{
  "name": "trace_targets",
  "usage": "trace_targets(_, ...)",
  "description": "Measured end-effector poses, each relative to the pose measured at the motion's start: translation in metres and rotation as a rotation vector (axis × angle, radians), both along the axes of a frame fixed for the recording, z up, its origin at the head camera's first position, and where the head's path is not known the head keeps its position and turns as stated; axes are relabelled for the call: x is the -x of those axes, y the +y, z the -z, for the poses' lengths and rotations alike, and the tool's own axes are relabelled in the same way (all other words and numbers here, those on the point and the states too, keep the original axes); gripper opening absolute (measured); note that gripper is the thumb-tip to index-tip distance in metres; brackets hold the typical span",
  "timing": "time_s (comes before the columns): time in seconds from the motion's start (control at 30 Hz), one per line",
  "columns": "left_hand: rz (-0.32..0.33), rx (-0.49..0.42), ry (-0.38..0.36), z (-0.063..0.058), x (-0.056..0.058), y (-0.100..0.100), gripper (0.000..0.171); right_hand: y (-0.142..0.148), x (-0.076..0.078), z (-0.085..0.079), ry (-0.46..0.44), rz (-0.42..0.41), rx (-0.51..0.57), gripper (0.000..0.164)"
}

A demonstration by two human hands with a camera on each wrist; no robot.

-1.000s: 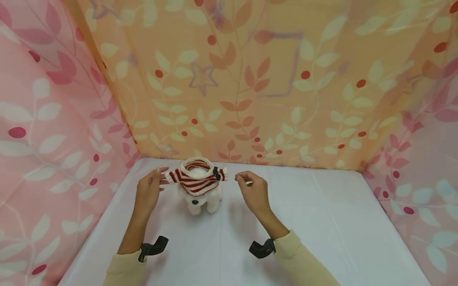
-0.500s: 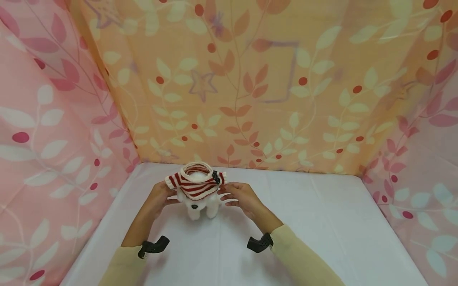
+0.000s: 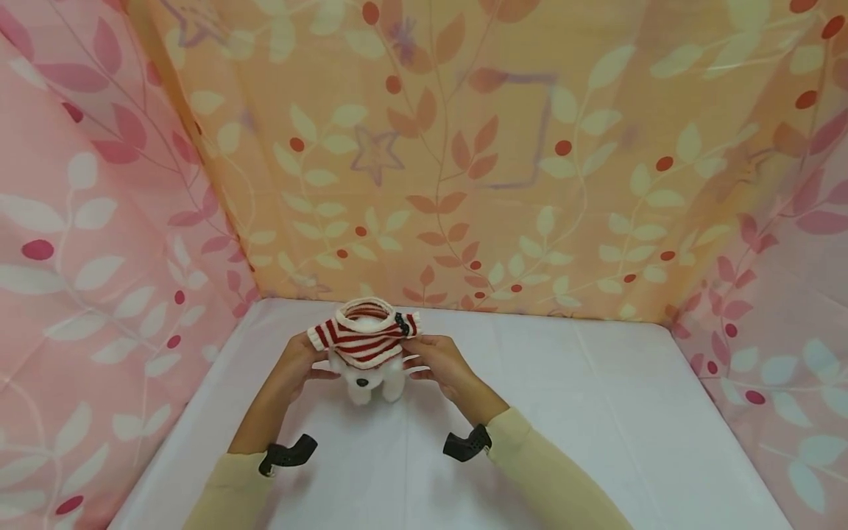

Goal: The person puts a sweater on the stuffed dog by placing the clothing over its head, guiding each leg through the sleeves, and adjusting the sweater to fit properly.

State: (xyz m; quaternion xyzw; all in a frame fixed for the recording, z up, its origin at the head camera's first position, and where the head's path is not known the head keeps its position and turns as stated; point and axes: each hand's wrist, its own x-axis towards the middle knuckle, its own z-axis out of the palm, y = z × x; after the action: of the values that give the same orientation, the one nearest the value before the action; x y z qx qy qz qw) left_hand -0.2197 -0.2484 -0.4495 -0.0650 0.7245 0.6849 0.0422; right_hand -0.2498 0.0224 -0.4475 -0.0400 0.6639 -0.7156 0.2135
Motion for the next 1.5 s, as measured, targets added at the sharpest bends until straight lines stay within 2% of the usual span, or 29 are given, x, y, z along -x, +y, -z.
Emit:
trace_targets(0.2, -0.051, 0.001, 0.021, 0.000, 0.001, 0.000, 0.041, -0.003, 0.000, 0.002, -0.004, 0.037, -0.010, 0.032)
trace_targets(0.43, -0.049, -0.126, -0.029, 0.017, -0.003, -0.005, 0.046, 0.003, -0.005, 0.009, -0.032, 0.047, -0.042, 0.025)
trace_targets(0.6, -0.037, -0.165, -0.048, 0.028, -0.009, -0.007, 0.041, 0.008, -0.008, 0.020, -0.036, 0.027, -0.075, 0.023)
trace_targets(0.73, -0.007, -0.178, -0.061, 0.029, -0.013, -0.007, 0.048, 0.009, -0.010, 0.021, 0.000, 0.003, -0.101, 0.026)
trace_targets(0.83, 0.022, -0.186, -0.083, 0.026, -0.017, -0.008, 0.061, 0.008, -0.013, 0.017, 0.083, 0.025, -0.147, 0.029)
trace_targets(0.87, 0.029, -0.193, -0.097, 0.025, -0.019, -0.008, 0.065, 0.007, -0.014, 0.016, 0.130, 0.046, -0.169, 0.028)
trace_targets(0.93, 0.042, -0.216, -0.124, 0.023, -0.024, -0.008, 0.067, 0.006, -0.018, 0.012, 0.310, 0.106, -0.263, 0.024)
trace_targets(1.0, 0.067, -0.248, -0.146, 0.021, -0.028, -0.008, 0.064, 0.004, -0.022, 0.010, 0.575, 0.167, -0.378, 0.016)
trace_targets(1.1, 0.122, -0.291, -0.147, 0.020, -0.036, -0.007, 0.053, 0.001, -0.028, 0.008, 1.038, 0.259, -0.549, 0.006)
trace_targets(1.17, 0.170, -0.302, -0.138, 0.021, -0.039, -0.006, 0.048, -0.003, -0.030, 0.005, 1.270, 0.262, -0.587, 0.009)
trace_targets(1.2, 0.197, -0.304, -0.132, 0.022, -0.041, -0.005, 0.047, -0.006, -0.031, 0.004, 1.352, 0.247, -0.593, 0.012)
trace_targets(1.27, 0.243, -0.299, -0.119, 0.024, -0.043, -0.001, 0.051, -0.011, -0.032, 0.001, 1.455, 0.215, -0.616, 0.017)
trace_targets(1.33, 0.281, -0.292, -0.111, 0.026, -0.044, 0.004, 0.057, -0.015, -0.033, -0.001, 1.510, 0.190, -0.646, 0.019)
trace_targets(1.4, 0.301, -0.301, -0.106, 0.027, -0.044, 0.009, 0.062, -0.020, -0.035, -0.003, 1.535, 0.177, -0.676, 0.019)
trace_targets(1.5, 0.294, -0.327, -0.108, 0.028, -0.046, 0.014, 0.066, -0.025, -0.037, -0.005, 1.531, 0.163, -0.700, 0.014)
